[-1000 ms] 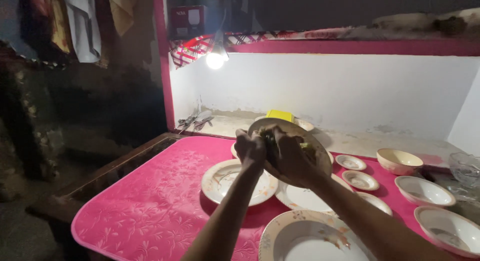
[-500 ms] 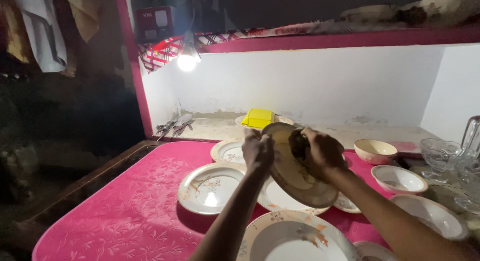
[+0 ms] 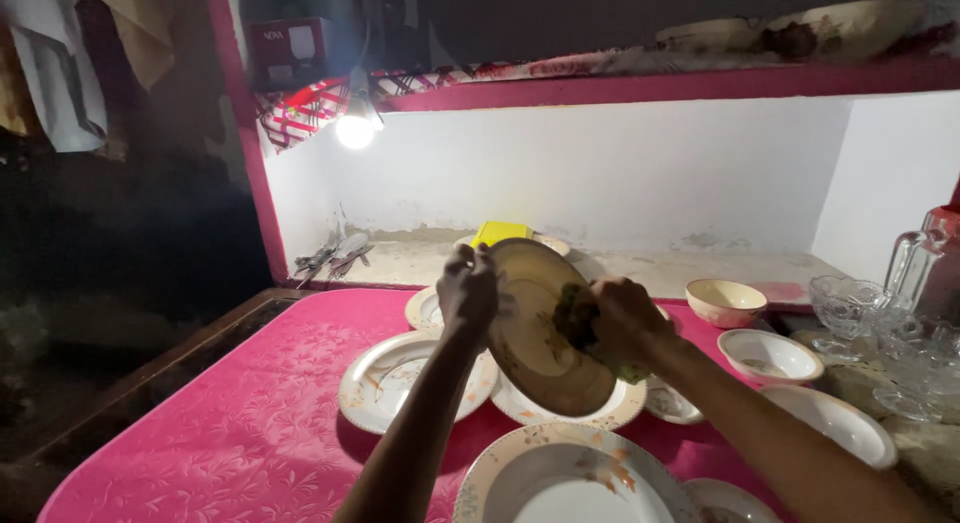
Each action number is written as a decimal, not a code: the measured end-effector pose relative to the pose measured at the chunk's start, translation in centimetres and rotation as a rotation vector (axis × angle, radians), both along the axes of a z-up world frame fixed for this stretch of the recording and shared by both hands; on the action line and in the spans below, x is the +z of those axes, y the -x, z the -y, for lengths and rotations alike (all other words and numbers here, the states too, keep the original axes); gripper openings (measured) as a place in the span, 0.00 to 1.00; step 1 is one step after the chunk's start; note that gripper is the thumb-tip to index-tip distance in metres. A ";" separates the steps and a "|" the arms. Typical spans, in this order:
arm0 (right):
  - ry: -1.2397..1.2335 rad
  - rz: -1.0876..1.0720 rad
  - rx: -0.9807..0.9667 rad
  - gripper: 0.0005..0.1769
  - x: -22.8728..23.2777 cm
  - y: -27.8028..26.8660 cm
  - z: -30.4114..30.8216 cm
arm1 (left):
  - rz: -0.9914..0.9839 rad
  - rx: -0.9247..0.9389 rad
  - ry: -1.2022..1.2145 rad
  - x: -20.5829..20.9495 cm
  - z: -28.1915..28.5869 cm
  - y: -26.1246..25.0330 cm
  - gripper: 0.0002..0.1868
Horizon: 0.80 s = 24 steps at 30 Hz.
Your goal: Cleaning and wiping ceramic plates and bowls with a cloth on a table.
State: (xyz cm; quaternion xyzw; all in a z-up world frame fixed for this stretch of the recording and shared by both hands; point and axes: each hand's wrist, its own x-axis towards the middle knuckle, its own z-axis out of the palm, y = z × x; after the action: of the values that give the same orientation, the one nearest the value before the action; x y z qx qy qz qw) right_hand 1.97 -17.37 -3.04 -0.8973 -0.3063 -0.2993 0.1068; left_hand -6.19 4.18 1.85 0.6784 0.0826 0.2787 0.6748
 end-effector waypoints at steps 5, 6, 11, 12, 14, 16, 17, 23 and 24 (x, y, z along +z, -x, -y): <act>-0.653 0.216 0.199 0.16 1.6 2.4 -3.2 | 0.036 -0.098 -0.171 -2.5 2.0 -2.0 0.18; -0.783 0.046 0.222 0.17 2.3 3.2 -4.1 | 0.038 -0.144 -0.169 -2.7 2.6 -2.1 0.19; -0.635 -0.265 0.484 0.20 -0.4 2.4 -8.3 | 0.000 -0.030 -0.079 -3.6 0.5 -4.4 0.33; -0.664 -0.453 0.586 0.22 -0.4 3.6 -9.0 | 0.020 -0.049 0.121 -4.4 -0.5 -5.6 0.35; -0.706 -0.623 0.634 0.23 0.5 4.5 -8.2 | 0.018 -0.051 0.254 -3.5 -1.5 -5.6 0.37; -0.744 -0.799 0.677 0.23 1.4 5.2 -7.1 | 0.012 -0.052 0.390 -2.6 -2.2 -4.6 0.39; -0.727 -0.829 0.670 0.22 2.1 5.2 -6.5 | -0.047 0.032 0.281 -1.9 -2.5 -3.9 0.36; -0.742 -0.880 0.571 0.18 3.1 7.2 -5.5 | 0.009 0.198 0.189 -2.7 -2.8 -5.3 0.18; -0.661 -0.797 0.504 0.18 2.6 7.0 -5.6 | 0.071 0.251 0.152 -3.4 -2.6 -5.7 0.14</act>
State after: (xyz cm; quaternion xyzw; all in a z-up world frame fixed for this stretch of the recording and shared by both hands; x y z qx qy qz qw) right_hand -5.07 -11.82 -0.46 -0.7591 -0.3372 0.0167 0.5566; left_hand -0.47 6.74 -1.50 0.5995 0.1634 0.3776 0.6865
